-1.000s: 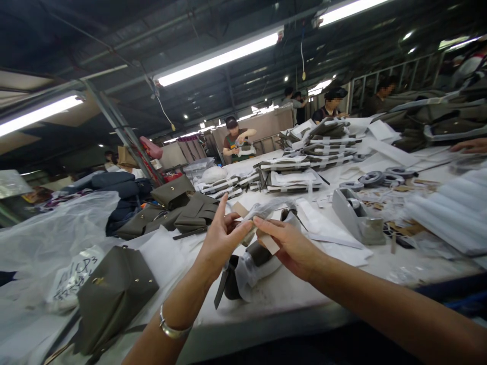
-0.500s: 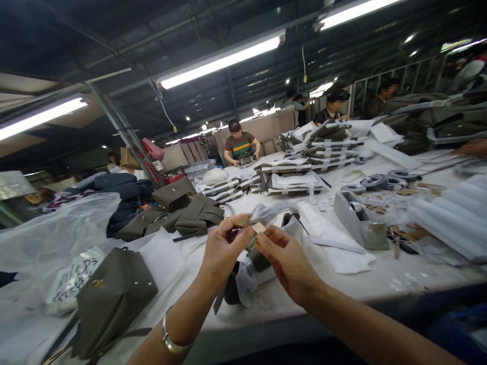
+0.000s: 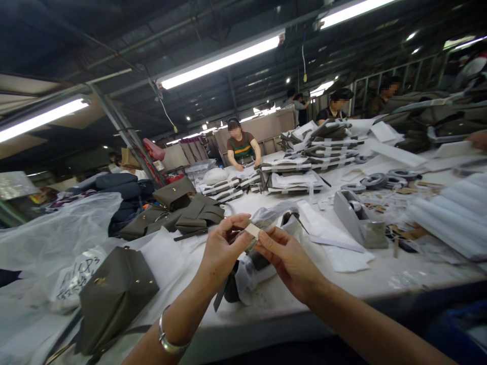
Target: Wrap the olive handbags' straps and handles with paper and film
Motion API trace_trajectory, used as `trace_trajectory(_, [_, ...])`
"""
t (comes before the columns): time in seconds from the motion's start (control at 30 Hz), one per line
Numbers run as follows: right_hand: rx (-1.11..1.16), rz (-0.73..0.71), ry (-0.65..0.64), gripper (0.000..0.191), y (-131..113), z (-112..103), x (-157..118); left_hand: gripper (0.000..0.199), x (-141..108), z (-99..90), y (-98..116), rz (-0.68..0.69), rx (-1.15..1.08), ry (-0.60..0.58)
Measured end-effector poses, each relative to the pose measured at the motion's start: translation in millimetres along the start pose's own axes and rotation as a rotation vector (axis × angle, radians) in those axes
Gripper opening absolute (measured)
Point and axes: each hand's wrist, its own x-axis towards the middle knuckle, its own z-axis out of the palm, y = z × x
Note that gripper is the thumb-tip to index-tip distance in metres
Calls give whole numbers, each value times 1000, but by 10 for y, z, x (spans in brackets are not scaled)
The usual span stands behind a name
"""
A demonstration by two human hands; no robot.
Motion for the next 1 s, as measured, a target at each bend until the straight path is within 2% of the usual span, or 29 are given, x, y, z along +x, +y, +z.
trace_trajectory(0.2, [-60, -122, 138, 27, 196, 53, 57, 20, -34, 67, -33, 81, 84, 36])
trace_trajectory(0.33, [-93, -187, 177, 26, 286, 56, 104, 18, -89, 72, 54, 127, 150, 37])
trace_trajectory(0.47, [-82, -189, 165, 26, 284, 61, 117, 23, -108, 30, 242, 235, 369, -70])
trace_trajectory(0.53, [-52, -181, 144, 25, 279, 70, 118, 17, -91, 12, 294, 317, 521, -76])
trace_trajectory(0.63, [-39, -188, 141, 25, 280, 92, 122, 10, -80, 0, 287, 472, 799, 13])
trace_trajectory(0.73, [-16, -196, 138, 28, 270, 116, 131, 16, -128, 6, 232, 731, 1140, 140])
trace_trajectory(0.8, [13, -183, 125, 29, 249, 125, 135, 22, -185, 25, 188, 877, 1290, 197])
trace_trajectory(0.87, [25, -172, 114, 29, 221, 122, 133, 28, -239, 65, 135, 933, 1362, 217])
trace_trajectory(1.0, [-24, -209, 84, 22, 180, 93, 106, 38, -292, 193, -6, 888, 1442, 247])
